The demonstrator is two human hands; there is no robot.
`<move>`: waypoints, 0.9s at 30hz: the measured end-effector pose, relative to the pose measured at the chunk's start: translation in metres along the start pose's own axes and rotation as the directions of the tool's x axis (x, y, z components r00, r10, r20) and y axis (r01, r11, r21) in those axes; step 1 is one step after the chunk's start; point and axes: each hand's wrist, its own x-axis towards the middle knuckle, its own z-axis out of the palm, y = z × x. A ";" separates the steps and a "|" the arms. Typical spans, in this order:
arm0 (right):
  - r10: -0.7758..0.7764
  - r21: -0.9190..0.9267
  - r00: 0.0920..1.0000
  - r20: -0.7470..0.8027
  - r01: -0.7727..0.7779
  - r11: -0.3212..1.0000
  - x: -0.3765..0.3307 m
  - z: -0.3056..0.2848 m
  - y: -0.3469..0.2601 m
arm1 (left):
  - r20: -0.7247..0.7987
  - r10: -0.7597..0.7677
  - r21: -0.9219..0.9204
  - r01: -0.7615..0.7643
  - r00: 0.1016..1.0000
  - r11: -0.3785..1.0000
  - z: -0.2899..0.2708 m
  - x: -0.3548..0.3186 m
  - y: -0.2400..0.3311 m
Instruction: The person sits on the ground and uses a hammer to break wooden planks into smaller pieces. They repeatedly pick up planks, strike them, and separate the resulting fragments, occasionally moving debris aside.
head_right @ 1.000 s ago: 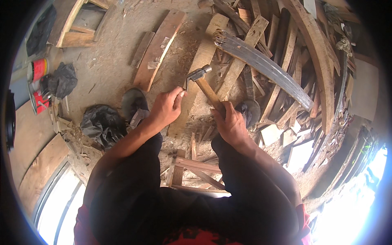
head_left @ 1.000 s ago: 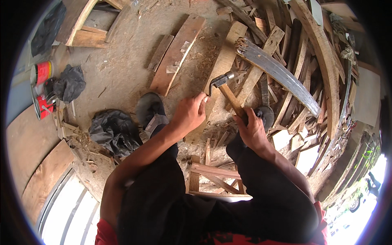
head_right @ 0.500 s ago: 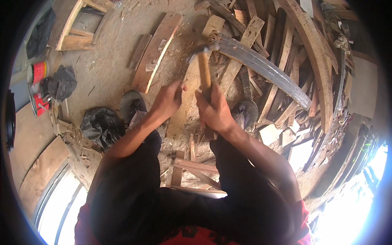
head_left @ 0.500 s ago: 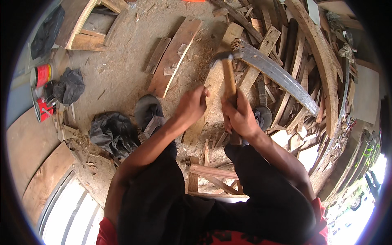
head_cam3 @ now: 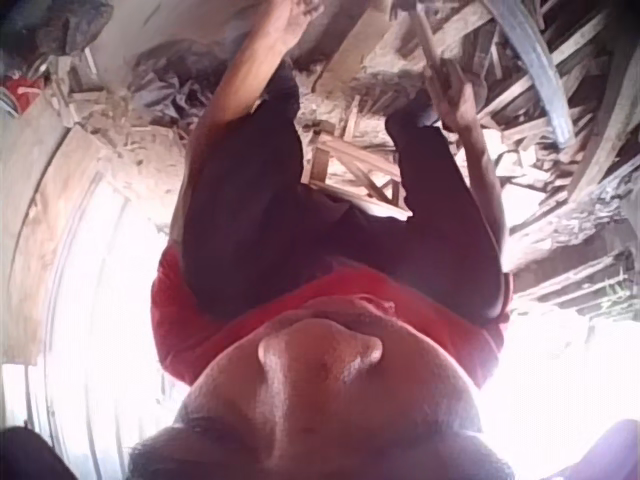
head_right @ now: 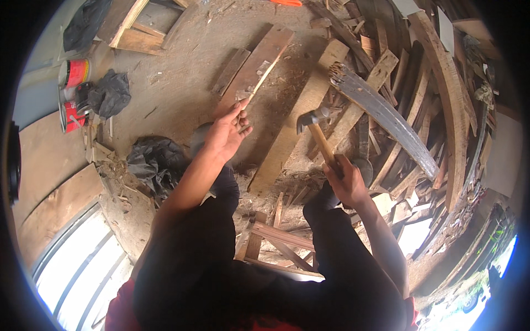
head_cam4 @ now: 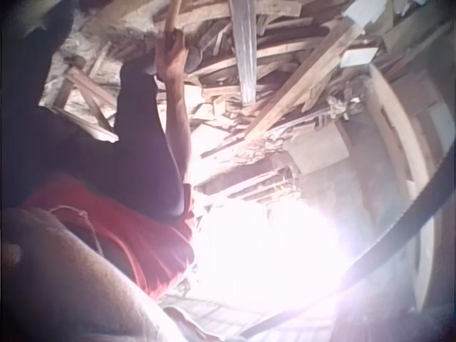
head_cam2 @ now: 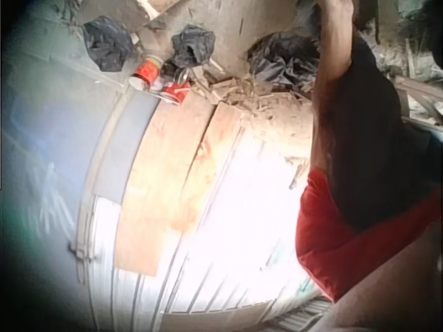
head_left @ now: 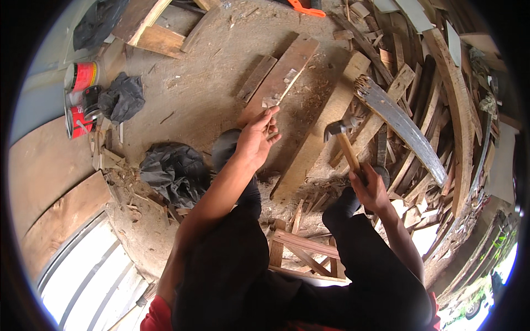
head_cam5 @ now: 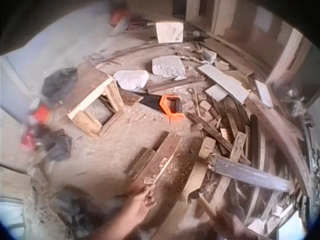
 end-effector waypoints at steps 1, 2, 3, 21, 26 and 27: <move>0.028 0.037 0.999 0.021 -0.028 0.999 -0.003 0.003 0.003 | 0.019 -0.014 -0.017 0.014 1.000 1.000 -0.002 0.000 -0.001; 0.055 0.073 0.998 0.043 -0.058 0.996 -0.006 0.006 0.005 | 0.044 -0.008 -0.018 0.009 0.999 1.000 -0.004 0.001 -0.001; 0.055 0.120 0.997 0.044 -0.060 0.991 -0.008 0.009 0.004 | 0.075 -0.004 -0.022 0.006 0.997 1.000 -0.001 0.001 -0.002; 0.180 0.256 0.982 0.048 -0.186 0.949 -0.004 0.028 0.028 | 0.374 0.617 0.917 -0.175 0.693 -0.359 -0.028 0.018 -0.001; 0.061 -0.088 0.981 -0.185 -0.078 0.993 0.002 0.042 0.038 | 0.501 0.637 0.865 -0.307 0.587 -0.397 -0.044 0.030 0.004; 0.059 -0.085 0.982 -0.180 -0.075 0.994 0.001 0.041 0.036 | 0.505 0.655 0.857 -0.414 0.562 -0.306 -0.039 0.026 0.007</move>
